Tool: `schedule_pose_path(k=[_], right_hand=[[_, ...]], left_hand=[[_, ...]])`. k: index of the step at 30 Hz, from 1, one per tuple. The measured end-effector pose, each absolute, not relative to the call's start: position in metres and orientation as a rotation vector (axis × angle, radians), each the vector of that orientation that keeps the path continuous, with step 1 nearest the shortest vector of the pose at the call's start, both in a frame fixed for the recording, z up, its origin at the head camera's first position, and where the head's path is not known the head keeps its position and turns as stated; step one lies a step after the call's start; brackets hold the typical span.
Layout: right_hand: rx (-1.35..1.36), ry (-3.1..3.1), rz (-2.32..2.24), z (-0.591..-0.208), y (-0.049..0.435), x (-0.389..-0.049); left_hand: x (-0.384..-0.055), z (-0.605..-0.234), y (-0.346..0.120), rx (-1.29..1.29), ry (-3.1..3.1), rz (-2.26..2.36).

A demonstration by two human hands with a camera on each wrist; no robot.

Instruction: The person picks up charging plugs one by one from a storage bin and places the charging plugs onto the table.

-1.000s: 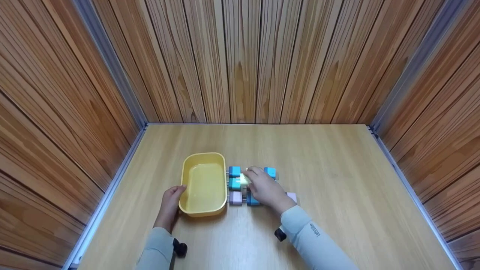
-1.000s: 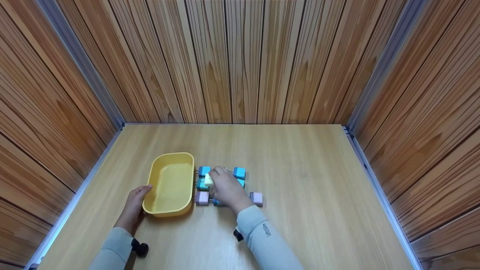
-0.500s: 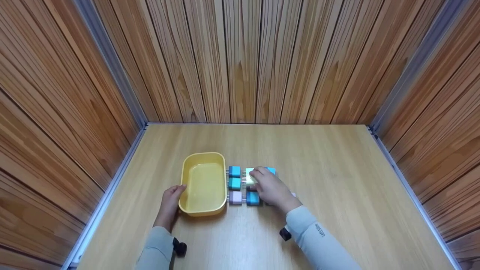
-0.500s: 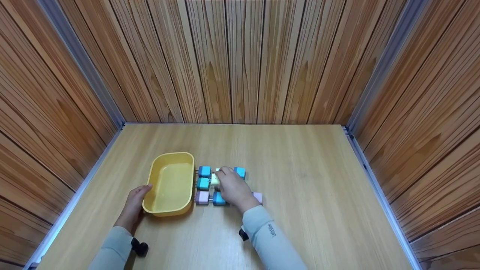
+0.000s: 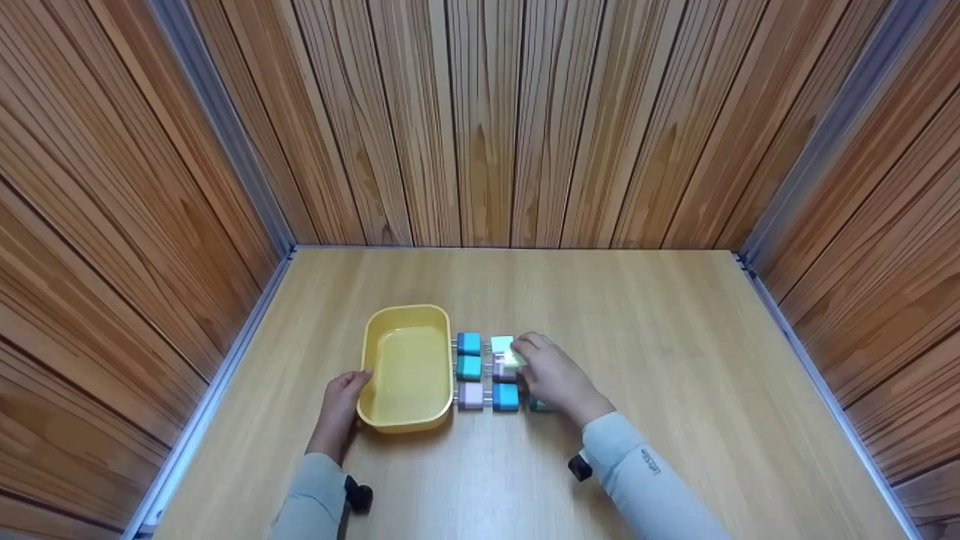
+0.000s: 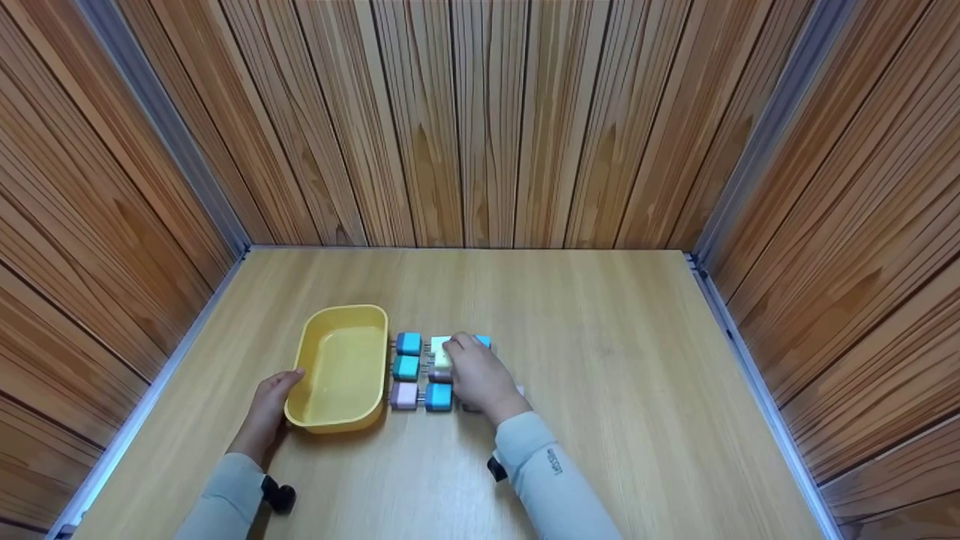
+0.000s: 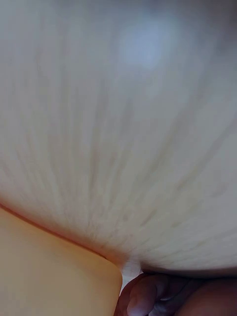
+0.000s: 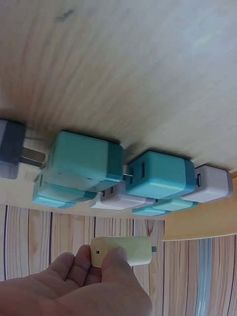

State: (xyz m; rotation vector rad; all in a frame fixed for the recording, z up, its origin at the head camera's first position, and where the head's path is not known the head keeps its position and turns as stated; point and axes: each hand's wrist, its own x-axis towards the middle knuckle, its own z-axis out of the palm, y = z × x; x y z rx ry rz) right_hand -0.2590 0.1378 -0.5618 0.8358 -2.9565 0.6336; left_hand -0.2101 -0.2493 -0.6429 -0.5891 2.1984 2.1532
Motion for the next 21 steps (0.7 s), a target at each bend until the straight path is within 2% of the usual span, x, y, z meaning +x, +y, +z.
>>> schedule_pose_path(k=[21], right_hand=[[0.783,-2.974,0.655,-0.572,0.165,-0.258]], left_hand=[[-0.209,-0.64,-0.249,-0.607,2.181,2.145]])
